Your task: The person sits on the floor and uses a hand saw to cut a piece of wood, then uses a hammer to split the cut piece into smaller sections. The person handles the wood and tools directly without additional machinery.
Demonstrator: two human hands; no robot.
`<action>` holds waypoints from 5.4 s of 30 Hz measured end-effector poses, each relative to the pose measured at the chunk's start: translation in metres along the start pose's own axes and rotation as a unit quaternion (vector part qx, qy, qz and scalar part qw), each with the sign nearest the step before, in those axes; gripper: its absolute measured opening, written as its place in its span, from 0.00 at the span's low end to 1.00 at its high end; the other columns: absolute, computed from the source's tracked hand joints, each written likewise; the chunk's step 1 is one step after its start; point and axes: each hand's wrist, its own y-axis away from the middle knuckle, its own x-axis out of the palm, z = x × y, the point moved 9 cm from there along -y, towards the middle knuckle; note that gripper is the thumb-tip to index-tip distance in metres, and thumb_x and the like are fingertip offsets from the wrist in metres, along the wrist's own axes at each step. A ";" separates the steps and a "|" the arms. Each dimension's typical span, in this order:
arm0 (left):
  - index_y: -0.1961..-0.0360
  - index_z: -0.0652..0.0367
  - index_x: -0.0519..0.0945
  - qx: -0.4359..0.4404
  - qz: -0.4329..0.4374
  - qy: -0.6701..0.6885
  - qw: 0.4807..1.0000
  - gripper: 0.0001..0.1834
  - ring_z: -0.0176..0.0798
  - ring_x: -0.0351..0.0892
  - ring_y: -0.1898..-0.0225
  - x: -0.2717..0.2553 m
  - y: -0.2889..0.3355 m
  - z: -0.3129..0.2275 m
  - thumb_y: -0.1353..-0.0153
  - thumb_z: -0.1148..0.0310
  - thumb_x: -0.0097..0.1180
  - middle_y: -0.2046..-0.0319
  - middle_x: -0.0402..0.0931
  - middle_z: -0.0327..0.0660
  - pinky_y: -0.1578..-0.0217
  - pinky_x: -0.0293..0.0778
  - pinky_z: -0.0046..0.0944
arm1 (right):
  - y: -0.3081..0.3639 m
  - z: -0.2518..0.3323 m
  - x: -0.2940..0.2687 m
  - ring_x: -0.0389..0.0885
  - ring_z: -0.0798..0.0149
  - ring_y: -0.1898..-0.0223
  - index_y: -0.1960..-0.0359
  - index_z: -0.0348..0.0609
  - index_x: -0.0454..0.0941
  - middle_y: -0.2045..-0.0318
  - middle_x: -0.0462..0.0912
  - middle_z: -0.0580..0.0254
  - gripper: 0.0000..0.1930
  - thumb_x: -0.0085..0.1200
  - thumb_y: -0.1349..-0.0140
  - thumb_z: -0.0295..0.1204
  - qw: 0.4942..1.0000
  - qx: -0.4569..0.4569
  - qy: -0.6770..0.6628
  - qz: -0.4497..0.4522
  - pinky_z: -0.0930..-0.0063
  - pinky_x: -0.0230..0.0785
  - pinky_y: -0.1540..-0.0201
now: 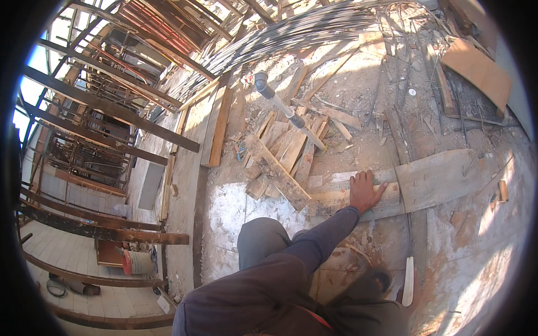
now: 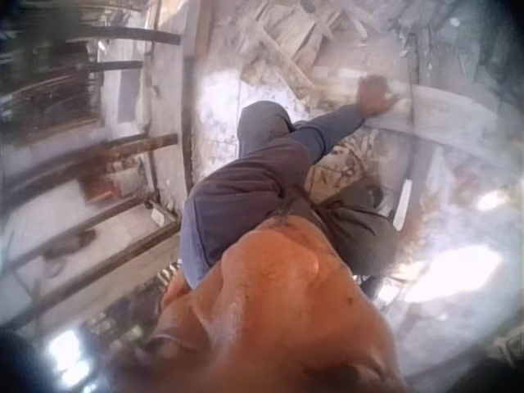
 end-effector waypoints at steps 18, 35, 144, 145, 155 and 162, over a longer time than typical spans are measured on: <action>0.47 0.69 0.71 -0.008 0.053 -0.008 0.999 0.39 0.55 0.67 0.50 0.013 -0.006 0.004 0.34 0.37 0.44 0.56 0.69 0.54 0.42 0.54 0.65 | -0.002 0.014 -0.003 0.83 0.58 0.47 0.36 0.36 0.71 0.48 0.83 0.47 0.28 0.48 0.43 0.20 0.998 0.039 0.039 0.009 0.67 0.70 0.41; 0.51 0.68 0.73 -0.005 0.042 -0.045 0.998 0.37 0.54 0.69 0.53 0.019 -0.006 0.006 0.35 0.38 0.48 0.59 0.71 0.53 0.46 0.58 0.55 | 0.016 0.027 -0.027 0.86 0.56 0.51 0.38 0.42 0.74 0.49 0.84 0.49 0.29 0.57 0.46 0.19 0.993 0.084 0.078 0.027 0.70 0.75 0.48; 0.38 0.65 0.70 -0.092 0.247 -0.015 0.964 0.51 0.59 0.63 0.34 0.036 -0.026 0.035 0.42 0.26 0.45 0.41 0.69 0.60 0.36 0.55 0.60 | -0.113 0.012 0.058 0.84 0.43 0.65 0.40 0.54 0.76 0.64 0.84 0.45 0.31 0.61 0.51 0.26 0.998 -0.039 0.041 -0.014 0.60 0.77 0.63; 0.40 0.66 0.71 -0.121 0.255 0.003 0.959 0.50 0.59 0.65 0.35 0.040 -0.027 0.038 0.41 0.26 0.43 0.42 0.71 0.60 0.36 0.56 0.60 | -0.112 0.012 0.058 0.84 0.43 0.65 0.40 0.54 0.76 0.64 0.84 0.45 0.31 0.61 0.51 0.27 0.998 -0.041 0.040 -0.017 0.59 0.76 0.63; 0.54 0.66 0.81 -0.116 0.125 -0.051 0.984 0.39 0.60 0.80 0.52 0.029 -0.031 0.006 0.32 0.36 0.38 0.60 0.82 0.57 0.47 0.68 0.57 | -0.108 0.011 0.046 0.87 0.50 0.60 0.38 0.48 0.75 0.59 0.85 0.45 0.33 0.57 0.52 0.21 0.999 -0.005 0.039 0.010 0.68 0.76 0.57; 0.57 0.63 0.83 -0.113 0.114 -0.040 0.986 0.34 0.57 0.79 0.54 0.034 -0.026 0.021 0.31 0.41 0.38 0.60 0.82 0.55 0.48 0.67 0.56 | 0.038 0.037 -0.062 0.86 0.57 0.52 0.38 0.36 0.74 0.46 0.83 0.48 0.29 0.59 0.44 0.23 0.989 0.114 0.061 0.065 0.69 0.75 0.51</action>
